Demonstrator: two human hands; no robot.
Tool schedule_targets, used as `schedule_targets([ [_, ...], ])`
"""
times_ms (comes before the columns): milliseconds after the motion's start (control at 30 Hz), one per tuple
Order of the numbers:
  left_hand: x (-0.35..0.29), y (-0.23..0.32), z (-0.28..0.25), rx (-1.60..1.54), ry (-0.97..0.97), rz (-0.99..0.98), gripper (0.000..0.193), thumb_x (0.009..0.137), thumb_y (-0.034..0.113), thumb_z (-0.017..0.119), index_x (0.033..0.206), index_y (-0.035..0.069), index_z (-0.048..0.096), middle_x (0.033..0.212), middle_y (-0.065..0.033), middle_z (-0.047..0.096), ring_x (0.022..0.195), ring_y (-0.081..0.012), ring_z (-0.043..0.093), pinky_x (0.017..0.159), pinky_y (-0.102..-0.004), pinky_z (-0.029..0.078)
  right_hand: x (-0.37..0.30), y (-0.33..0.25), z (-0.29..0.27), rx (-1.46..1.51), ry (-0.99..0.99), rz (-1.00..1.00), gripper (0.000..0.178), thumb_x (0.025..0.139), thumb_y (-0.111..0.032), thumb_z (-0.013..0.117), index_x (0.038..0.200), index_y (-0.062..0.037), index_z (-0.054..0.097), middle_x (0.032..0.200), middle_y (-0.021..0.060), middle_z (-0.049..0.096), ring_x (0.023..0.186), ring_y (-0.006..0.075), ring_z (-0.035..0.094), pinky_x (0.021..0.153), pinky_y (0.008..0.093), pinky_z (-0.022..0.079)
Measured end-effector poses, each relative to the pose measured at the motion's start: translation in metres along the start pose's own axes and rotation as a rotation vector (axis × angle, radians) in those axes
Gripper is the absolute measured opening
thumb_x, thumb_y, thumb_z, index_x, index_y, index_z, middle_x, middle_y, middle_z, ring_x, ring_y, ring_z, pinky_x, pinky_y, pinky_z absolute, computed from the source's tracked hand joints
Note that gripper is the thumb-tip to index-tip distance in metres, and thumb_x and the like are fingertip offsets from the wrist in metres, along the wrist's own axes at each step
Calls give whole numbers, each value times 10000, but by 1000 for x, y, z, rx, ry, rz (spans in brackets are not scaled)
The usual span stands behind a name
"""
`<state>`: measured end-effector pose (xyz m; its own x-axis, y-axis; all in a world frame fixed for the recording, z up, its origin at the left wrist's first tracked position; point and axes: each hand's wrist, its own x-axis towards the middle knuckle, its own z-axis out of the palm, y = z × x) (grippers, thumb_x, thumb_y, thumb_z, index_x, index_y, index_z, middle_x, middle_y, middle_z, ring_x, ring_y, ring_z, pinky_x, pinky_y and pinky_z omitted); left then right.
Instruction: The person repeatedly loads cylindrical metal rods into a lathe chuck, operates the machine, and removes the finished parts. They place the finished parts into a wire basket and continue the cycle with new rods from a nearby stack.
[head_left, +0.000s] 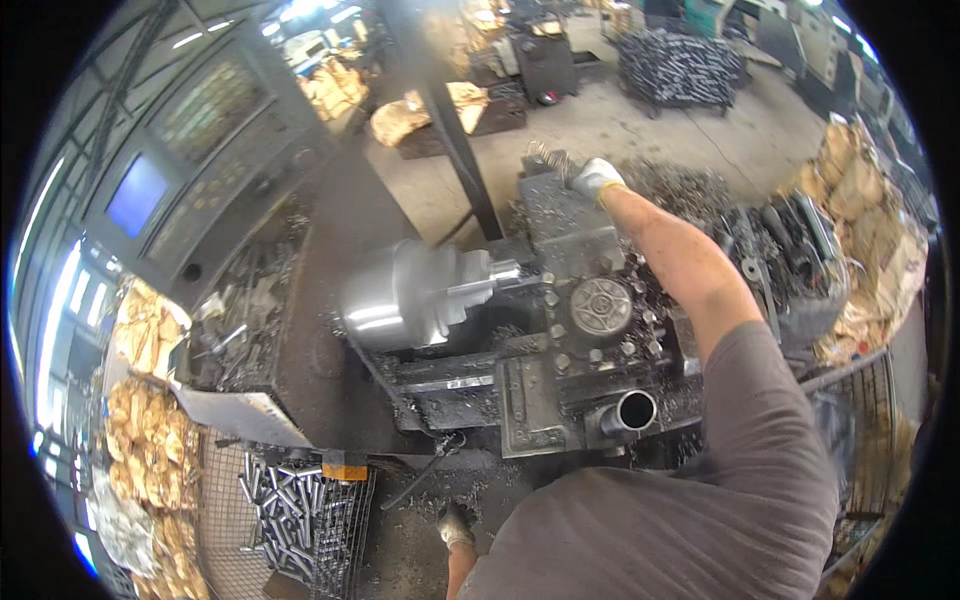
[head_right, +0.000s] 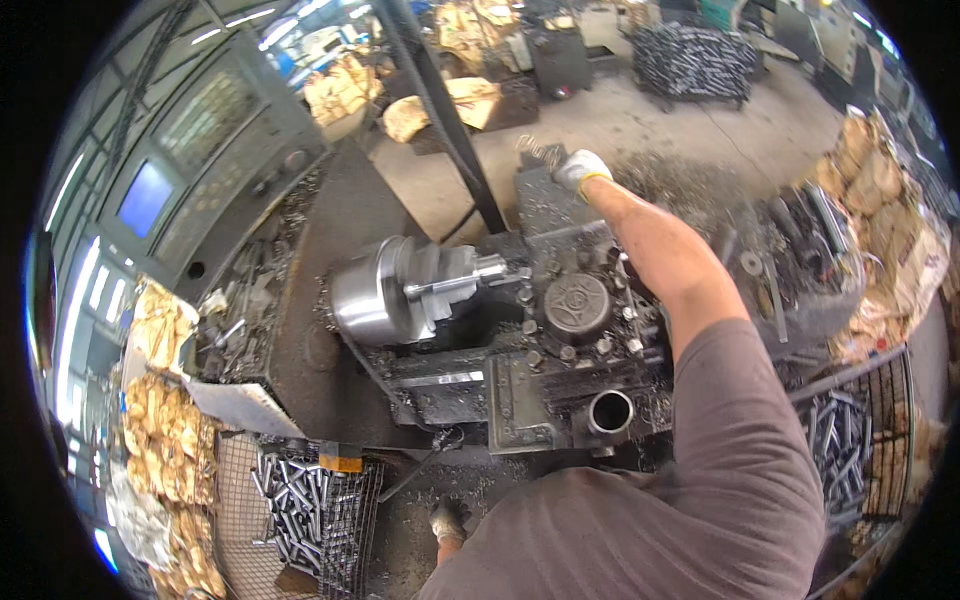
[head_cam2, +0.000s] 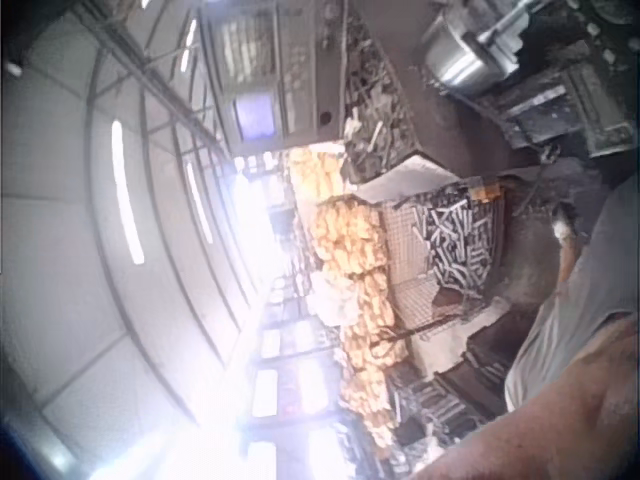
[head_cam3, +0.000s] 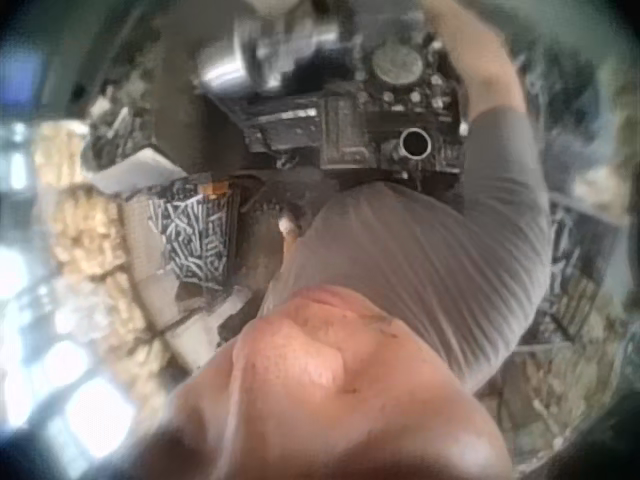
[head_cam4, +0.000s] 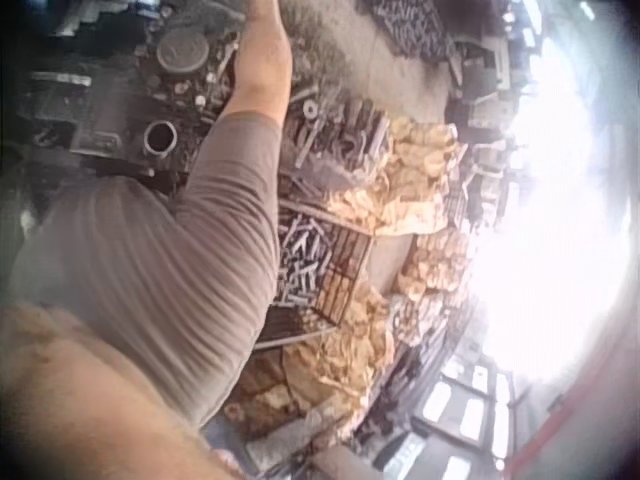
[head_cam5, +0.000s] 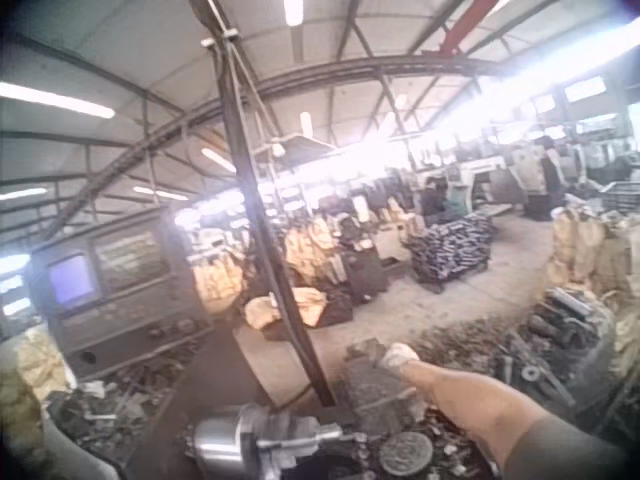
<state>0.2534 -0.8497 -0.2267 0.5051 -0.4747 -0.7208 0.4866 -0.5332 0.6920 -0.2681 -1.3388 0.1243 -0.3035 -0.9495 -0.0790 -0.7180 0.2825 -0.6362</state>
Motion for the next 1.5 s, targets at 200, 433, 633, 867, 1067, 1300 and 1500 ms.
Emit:
schedule_targets([
  [200, 10, -2, 11, 156, -46, 91, 176, 1001, 211, 614, 1093, 66, 649, 870, -102, 686, 677, -281, 691, 567, -442, 578, -80, -51, 49, -371, -681, -473, 327, 776, -290, 778, 909, 7, 814, 871, 211, 782, 789, 301, 777, 723, 440, 610],
  [433, -7, 5, 30, 298, -216, 198, 162, 1022, 203, 589, 1034, 56, 656, 839, -102, 694, 664, -253, 717, 559, -390, 574, -27, -18, 18, -383, -627, -205, 303, 983, -250, 733, 1058, 33, 809, 934, 158, 805, 763, 244, 783, 626, 361, 626],
  [633, 14, 16, 13, 390, -178, 19, 329, 1024, 310, 663, 1209, 40, 638, 922, -126, 733, 693, -272, 725, 568, -401, 577, -62, -47, 51, -404, -807, -417, 338, 930, -296, 720, 1083, -11, 818, 1026, 144, 814, 841, 227, 790, 713, 397, 629],
  [867, -5, 28, 25, 120, -196, 271, 307, 1017, 222, 695, 1223, 5, 626, 953, -127, 732, 753, -264, 722, 589, -388, 588, 28, 32, -10, -265, -396, 91, 269, 937, -240, 743, 1124, -60, 814, 1037, 130, 806, 873, 213, 761, 777, 402, 613],
  [1067, -12, 49, 40, 536, -149, 183, 246, 1021, 265, 638, 1056, 23, 671, 875, -118, 719, 683, -224, 700, 566, -339, 534, -39, -29, 49, -724, -670, -584, 352, 892, -322, 716, 1066, -28, 802, 1010, 169, 792, 854, 273, 735, 738, 455, 579],
  [1300, -51, 99, 57, 377, -232, 501, 233, 1024, 250, 669, 1038, 18, 697, 918, -94, 738, 721, -188, 704, 643, -345, 584, 33, 43, -11, -886, -604, -287, 330, 941, -252, 691, 1187, -60, 801, 1185, 149, 795, 1063, 330, 762, 885, 481, 610],
  [1500, -85, 221, 123, 659, -196, 1202, 289, 1010, 95, 661, 1282, -2, 668, 997, -130, 720, 882, -193, 650, 807, -366, 549, -13, -41, -11, -873, -469, -427, 483, 883, -441, 729, 1200, -82, 800, 1173, 154, 794, 1050, 305, 766, 914, 450, 600],
])
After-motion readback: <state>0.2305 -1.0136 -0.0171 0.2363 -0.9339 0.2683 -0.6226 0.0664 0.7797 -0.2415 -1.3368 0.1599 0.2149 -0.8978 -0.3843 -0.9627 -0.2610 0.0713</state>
